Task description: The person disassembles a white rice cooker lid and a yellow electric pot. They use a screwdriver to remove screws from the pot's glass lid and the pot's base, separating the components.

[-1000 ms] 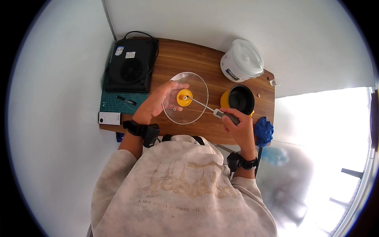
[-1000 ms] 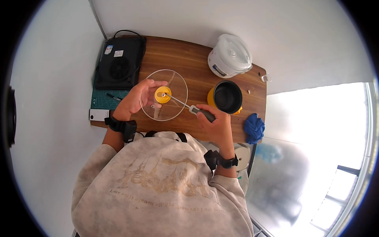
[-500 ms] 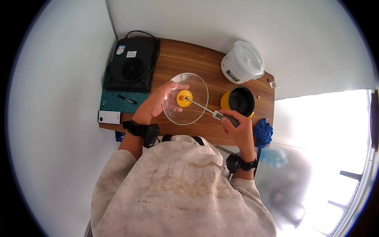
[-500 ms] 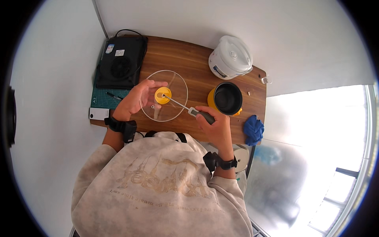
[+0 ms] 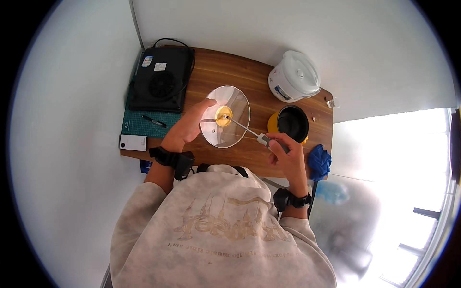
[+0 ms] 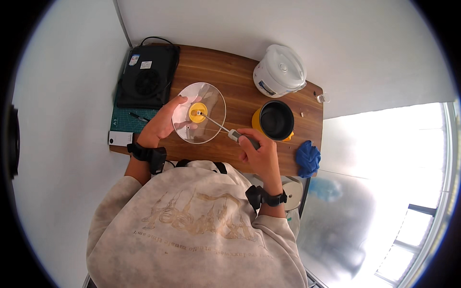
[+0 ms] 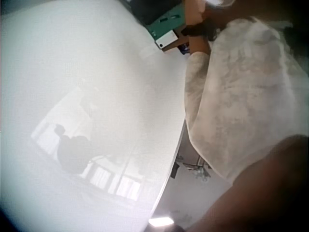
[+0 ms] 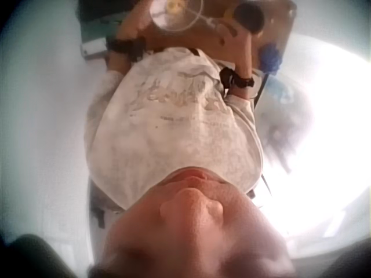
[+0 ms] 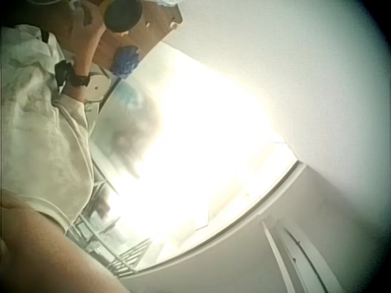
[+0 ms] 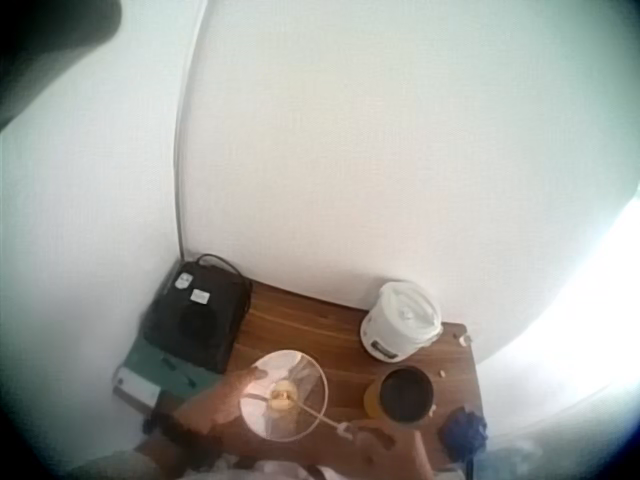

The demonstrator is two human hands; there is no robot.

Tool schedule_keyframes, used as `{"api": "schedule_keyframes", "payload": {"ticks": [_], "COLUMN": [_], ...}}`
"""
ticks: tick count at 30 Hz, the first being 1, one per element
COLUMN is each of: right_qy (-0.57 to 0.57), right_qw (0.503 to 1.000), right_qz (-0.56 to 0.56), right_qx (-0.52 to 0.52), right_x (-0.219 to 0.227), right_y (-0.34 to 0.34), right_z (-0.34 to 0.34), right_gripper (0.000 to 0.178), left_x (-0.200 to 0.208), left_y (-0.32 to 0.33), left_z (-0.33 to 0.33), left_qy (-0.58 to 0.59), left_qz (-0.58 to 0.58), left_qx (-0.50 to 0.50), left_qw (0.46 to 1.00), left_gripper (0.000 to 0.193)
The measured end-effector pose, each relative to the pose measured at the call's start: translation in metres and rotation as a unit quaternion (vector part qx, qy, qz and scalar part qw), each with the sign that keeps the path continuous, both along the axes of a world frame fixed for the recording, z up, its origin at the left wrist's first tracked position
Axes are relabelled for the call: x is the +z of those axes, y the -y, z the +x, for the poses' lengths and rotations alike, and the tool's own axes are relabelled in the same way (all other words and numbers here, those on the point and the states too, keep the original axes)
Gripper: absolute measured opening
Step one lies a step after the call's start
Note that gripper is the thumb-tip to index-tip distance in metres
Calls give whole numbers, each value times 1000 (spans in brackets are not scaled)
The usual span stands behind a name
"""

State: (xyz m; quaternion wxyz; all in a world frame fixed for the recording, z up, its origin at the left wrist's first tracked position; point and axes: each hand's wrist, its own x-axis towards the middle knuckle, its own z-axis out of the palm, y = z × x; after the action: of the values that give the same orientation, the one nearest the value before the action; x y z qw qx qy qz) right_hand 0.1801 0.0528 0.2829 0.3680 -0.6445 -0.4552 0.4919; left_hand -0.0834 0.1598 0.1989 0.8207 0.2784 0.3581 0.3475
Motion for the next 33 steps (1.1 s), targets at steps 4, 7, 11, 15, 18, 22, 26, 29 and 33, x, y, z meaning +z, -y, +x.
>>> {"api": "schedule_keyframes", "payload": {"ticks": [4, 7, 11, 15, 18, 22, 26, 29, 33], "right_qy": [-6, -15, -26, -26, -27, -36, -15, 19, 62], "right_qw": [1000, 1000, 999, 999, 999, 999, 999, 998, 994], "right_qz": [10, 8, 3, -4, -5, -10, -28, -41, -70], "right_qx": [9, 14, 24, 19, 19, 27, 39, 48, 61], "right_x": [-3, -3, -6, -7, -6, -9, -12, -5, 11], "right_y": [1, 0, -1, -2, -3, -4, -6, -6, -10], "right_z": [1, 0, 2, 2, 2, 3, 1, -4, -12], "right_gripper": [24, 25, 25, 25, 25, 25, 26, 25, 22], "left_x": [3, 1, 6, 4, 4, 6, 4, 14, -10], "left_y": [1, 1, 3, 2, 3, 4, 3, 5, 3], "left_z": [1, 2, 4, 3, 3, 4, 4, 8, 9], "left_qy": [7, 3, -11, -15, -16, -23, -28, -40, -27], "left_qz": [3, 4, 1, 5, 2, -9, -23, -25, 16], "left_qx": [1, -7, 4, 3, 13, 22, 20, 14, 1], "left_qw": [1000, 1000, 1000, 1000, 1000, 999, 999, 999, 1000], "left_gripper": [54, 53, 53, 52, 51, 51, 51, 51, 50]}}
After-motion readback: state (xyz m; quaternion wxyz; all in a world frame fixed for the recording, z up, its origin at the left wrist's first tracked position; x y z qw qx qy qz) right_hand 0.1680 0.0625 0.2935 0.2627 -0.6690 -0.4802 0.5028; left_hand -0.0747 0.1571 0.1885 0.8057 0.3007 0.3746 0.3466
